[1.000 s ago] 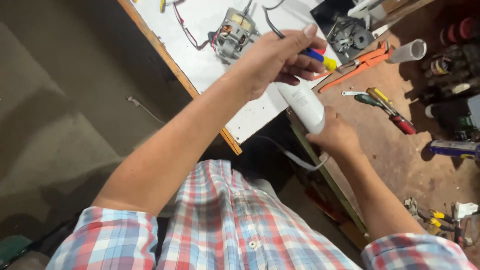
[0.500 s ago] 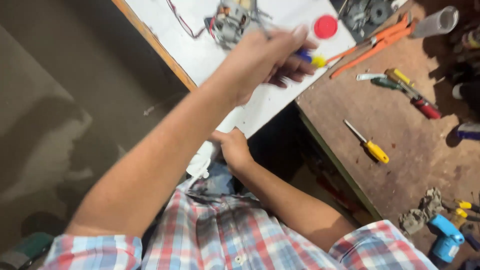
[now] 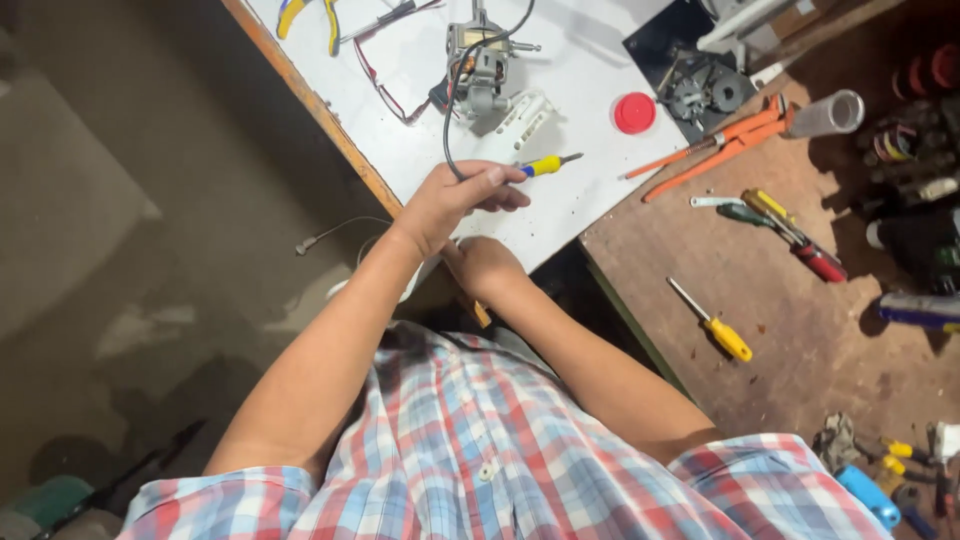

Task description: A person uses a soldering iron to attach wires to a white plastic electronic component on a workbench.

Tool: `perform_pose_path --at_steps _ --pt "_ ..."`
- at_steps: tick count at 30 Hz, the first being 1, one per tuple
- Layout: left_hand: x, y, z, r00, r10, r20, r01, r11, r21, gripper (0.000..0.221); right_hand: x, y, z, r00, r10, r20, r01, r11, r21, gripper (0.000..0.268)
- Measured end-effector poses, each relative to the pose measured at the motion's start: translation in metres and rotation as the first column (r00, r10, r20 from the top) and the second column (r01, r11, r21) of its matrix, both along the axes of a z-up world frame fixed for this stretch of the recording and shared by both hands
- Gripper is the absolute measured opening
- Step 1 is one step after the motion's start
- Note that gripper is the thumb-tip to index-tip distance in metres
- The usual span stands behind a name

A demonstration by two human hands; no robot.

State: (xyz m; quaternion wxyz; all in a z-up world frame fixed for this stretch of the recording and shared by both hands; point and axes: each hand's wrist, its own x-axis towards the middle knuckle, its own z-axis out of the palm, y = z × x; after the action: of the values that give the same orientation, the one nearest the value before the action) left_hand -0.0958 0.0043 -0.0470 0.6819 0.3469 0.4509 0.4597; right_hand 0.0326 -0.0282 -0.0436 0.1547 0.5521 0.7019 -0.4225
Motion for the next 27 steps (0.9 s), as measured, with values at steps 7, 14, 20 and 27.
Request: perform_pose_path --at_steps 7,14,20,27 --pt "0.000 -0.002 -0.013 0.995 0.088 0.052 -0.085 0.995 -0.054 0.045 0.117 0.024 0.011 0.960 0.130 -0.246 0.083 0.712 0.698 0.038" --pt "0.043 0.020 0.034 0.978 0.027 -0.205 -0.042 0.997 -0.066 0.043 0.123 0.126 0.037 0.918 0.395 0.045 -0.336 0.712 0.616 0.019" --pt "0.005 0.026 0.067 0.525 -0.056 -0.849 0.127 0.992 0.014 0.078 0.188 0.170 0.051 0.995 0.065 -0.081 0.001 0.773 0.634 0.035" --pt "-0.001 0.033 0.029 0.406 -0.436 -0.803 0.066 0.890 -0.450 0.086 0.229 0.172 0.064 0.435 -0.508 -0.743 0.671 0.733 -0.108 0.015"
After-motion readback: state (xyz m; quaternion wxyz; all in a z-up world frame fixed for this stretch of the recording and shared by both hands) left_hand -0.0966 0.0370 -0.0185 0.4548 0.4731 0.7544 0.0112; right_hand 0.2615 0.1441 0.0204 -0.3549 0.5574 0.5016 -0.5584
